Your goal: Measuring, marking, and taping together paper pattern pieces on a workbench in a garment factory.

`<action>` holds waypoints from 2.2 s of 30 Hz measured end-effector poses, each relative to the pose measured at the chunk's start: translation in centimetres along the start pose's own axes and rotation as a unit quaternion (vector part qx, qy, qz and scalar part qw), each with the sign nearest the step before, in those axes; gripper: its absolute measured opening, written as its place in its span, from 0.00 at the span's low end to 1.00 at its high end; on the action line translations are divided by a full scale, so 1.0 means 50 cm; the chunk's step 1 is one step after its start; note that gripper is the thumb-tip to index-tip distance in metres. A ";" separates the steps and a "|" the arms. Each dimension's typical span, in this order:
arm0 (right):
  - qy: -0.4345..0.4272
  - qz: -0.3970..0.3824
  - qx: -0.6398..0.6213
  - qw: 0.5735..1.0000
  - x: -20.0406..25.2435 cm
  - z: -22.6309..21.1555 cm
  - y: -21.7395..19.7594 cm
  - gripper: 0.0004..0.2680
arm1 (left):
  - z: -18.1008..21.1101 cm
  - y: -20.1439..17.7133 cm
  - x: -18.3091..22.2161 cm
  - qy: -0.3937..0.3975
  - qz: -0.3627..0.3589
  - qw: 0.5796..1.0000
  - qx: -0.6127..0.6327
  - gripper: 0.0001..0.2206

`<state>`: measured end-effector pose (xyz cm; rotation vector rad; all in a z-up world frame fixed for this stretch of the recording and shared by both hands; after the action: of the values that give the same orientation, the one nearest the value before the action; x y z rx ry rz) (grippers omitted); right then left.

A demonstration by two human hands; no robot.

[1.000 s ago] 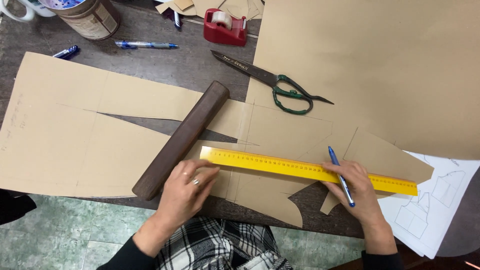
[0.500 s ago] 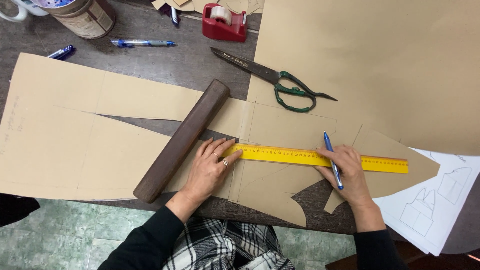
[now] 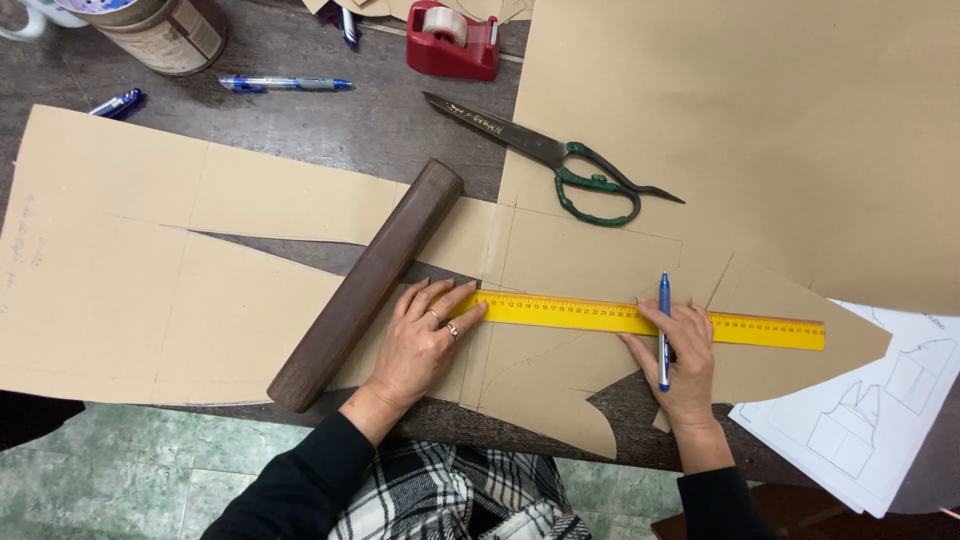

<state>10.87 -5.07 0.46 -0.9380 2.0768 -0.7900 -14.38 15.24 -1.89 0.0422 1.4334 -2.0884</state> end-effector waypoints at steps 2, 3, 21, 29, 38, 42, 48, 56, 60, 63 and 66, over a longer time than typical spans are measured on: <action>0.005 0.001 -0.003 1.000 0.001 0.002 0.000 0.16 | 0.001 0.000 -0.001 0.001 -0.001 1.000 -0.001 0.10; 0.004 0.002 -0.002 1.000 0.001 0.003 0.001 0.16 | 0.001 0.001 -0.001 0.000 -0.002 1.000 -0.002 0.10; 0.014 0.008 -0.006 1.000 -0.001 0.004 0.003 0.15 | 0.002 0.002 -0.003 -0.006 -0.002 1.000 0.000 0.09; 0.009 0.008 -0.011 1.000 -0.003 0.003 0.002 0.15 | 0.001 0.003 -0.003 0.001 0.005 1.000 -0.008 0.09; 0.008 0.002 -0.017 1.000 -0.001 0.009 0.003 0.15 | 0.000 0.004 -0.003 0.005 -0.005 1.000 -0.015 0.09; 0.005 0.004 -0.014 1.000 0.000 0.009 0.004 0.15 | 0.000 0.003 -0.002 0.003 -0.004 1.000 -0.016 0.09; 0.004 0.006 -0.014 1.000 -0.003 0.007 0.003 0.15 | 0.004 -0.001 -0.002 0.003 0.002 1.000 -0.018 0.10; 0.009 0.005 -0.015 1.000 -0.002 0.007 0.002 0.15 | 0.004 0.001 -0.001 0.004 0.003 1.000 -0.018 0.09; 0.008 0.003 -0.013 1.000 -0.003 0.005 0.002 0.15 | 0.006 -0.002 -0.003 0.006 0.000 1.000 -0.025 0.09; 0.008 0.004 -0.014 1.000 -0.002 0.007 0.003 0.15 | 0.005 0.000 -0.002 0.006 0.000 1.000 -0.029 0.09; 0.009 0.004 -0.013 1.000 -0.003 0.009 0.003 0.15 | 0.005 0.000 -0.003 0.004 0.003 1.000 -0.028 0.09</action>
<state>11.22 -4.99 0.15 -0.9390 2.1102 -0.7727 -14.18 15.06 -1.75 0.0326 1.4945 -2.0445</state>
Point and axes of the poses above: each hand's wrist, its own x-axis away from the middle knuckle, its own y-axis out of the palm, z = x × y, the point moved 2 cm from there along -x, towards the middle knuckle, and after that the axes turned 1 degree about -x, right-handed, at the moved point
